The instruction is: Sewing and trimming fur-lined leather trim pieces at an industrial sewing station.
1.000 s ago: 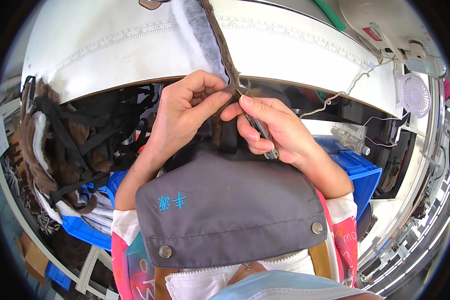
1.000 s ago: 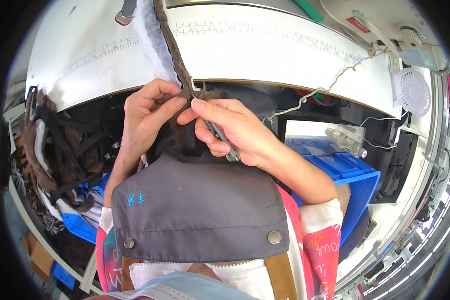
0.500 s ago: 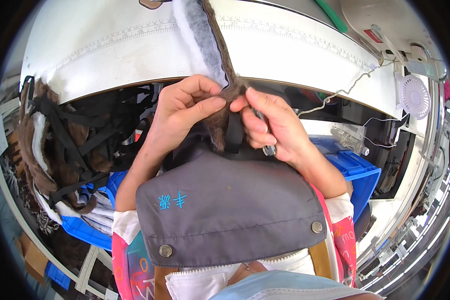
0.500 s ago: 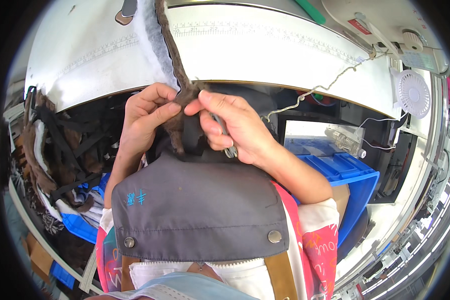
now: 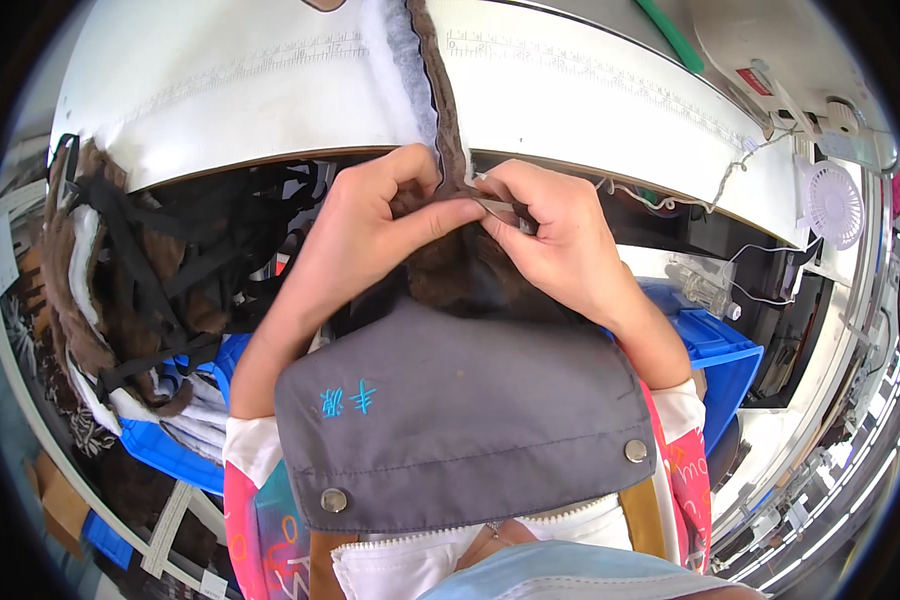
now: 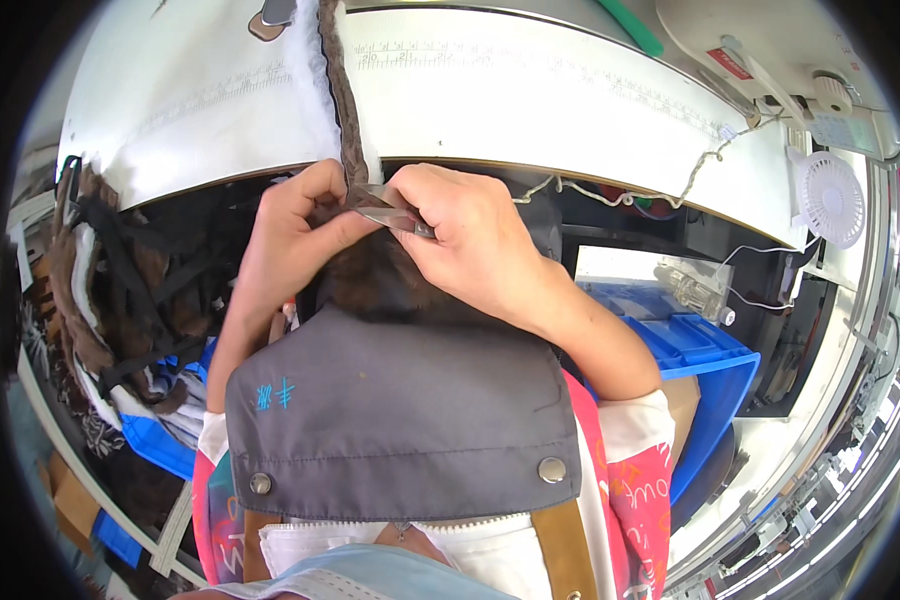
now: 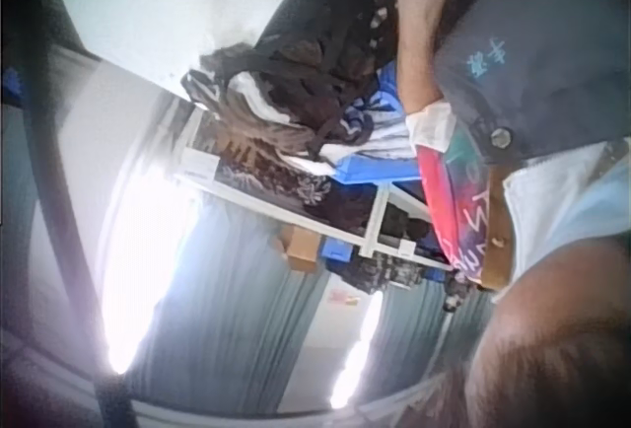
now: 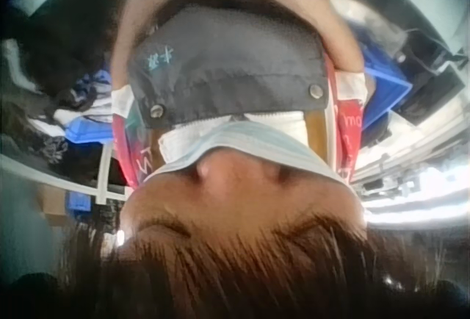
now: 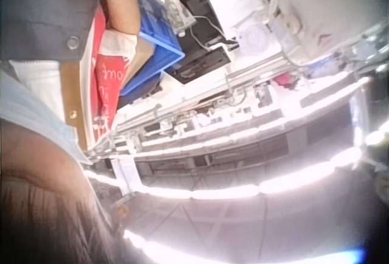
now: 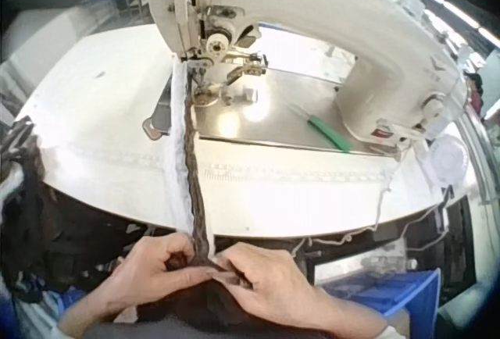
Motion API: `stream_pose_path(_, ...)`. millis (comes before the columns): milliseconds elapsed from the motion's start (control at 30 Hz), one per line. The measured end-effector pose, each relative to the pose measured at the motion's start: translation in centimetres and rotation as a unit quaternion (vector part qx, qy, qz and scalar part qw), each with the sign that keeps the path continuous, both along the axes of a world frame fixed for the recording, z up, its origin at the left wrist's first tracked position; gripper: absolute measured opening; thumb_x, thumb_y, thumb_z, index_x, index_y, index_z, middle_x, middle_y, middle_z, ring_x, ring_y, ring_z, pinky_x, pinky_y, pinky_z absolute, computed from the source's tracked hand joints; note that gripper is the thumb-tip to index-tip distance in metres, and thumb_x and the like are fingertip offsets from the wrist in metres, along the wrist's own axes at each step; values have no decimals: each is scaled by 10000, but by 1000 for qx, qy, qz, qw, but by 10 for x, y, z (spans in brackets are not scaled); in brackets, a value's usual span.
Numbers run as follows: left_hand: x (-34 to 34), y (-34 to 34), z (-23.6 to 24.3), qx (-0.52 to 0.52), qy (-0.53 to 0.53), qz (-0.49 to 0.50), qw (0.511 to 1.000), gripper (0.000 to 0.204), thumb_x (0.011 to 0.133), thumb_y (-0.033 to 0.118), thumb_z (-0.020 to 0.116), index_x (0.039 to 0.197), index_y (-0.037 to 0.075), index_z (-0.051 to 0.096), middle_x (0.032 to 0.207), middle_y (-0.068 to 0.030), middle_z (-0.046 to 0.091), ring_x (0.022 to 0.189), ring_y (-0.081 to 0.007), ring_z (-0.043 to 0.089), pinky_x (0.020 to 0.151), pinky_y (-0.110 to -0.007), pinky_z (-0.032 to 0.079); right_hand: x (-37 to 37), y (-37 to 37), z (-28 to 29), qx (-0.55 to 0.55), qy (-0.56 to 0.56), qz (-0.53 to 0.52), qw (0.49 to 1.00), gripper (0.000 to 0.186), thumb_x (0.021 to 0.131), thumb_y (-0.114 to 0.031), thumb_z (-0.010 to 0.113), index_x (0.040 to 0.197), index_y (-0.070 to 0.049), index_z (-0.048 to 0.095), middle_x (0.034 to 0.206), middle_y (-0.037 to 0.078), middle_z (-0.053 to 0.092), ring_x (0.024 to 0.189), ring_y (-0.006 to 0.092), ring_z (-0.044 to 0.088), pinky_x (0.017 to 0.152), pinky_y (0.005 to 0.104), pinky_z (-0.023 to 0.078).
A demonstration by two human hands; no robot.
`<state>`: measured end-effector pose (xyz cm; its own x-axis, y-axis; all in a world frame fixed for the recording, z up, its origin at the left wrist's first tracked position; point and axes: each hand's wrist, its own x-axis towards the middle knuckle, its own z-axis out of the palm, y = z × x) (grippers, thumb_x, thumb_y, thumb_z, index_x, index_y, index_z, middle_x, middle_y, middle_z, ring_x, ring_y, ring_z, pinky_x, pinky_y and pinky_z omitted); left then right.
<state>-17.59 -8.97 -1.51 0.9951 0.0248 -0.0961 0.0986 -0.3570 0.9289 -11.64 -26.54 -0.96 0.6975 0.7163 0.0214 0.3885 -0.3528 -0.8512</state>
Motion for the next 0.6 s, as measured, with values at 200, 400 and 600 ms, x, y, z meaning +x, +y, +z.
stream_pose_path(200,-2,-5,-14,-138,27,39,989,188,791,56,614,681,11,468,563,27,472,529,-15,383,461,-196,319,2,-4,-17,73,-27,-104,992,142,698,20,618,838,7,597,701,115,591,591,194,563,558,259,444)
stream_pose_path(400,-1,-4,-10,-9,-3,26,1000,167,774,53,626,697,14,483,570,3,495,530,-30,425,489,-202,352,8,-10,-10,-1,62,-86,994,118,757,-49,612,856,12,595,692,124,587,578,181,556,557,265,443)
stream_pose_path(600,-3,-6,-9,-95,21,76,992,106,780,52,638,831,1,559,633,2,574,565,-16,486,514,-175,387,3,-22,34,139,460,14,877,494,937,-392,334,989,21,600,541,11,520,404,35,363,395,171,270)
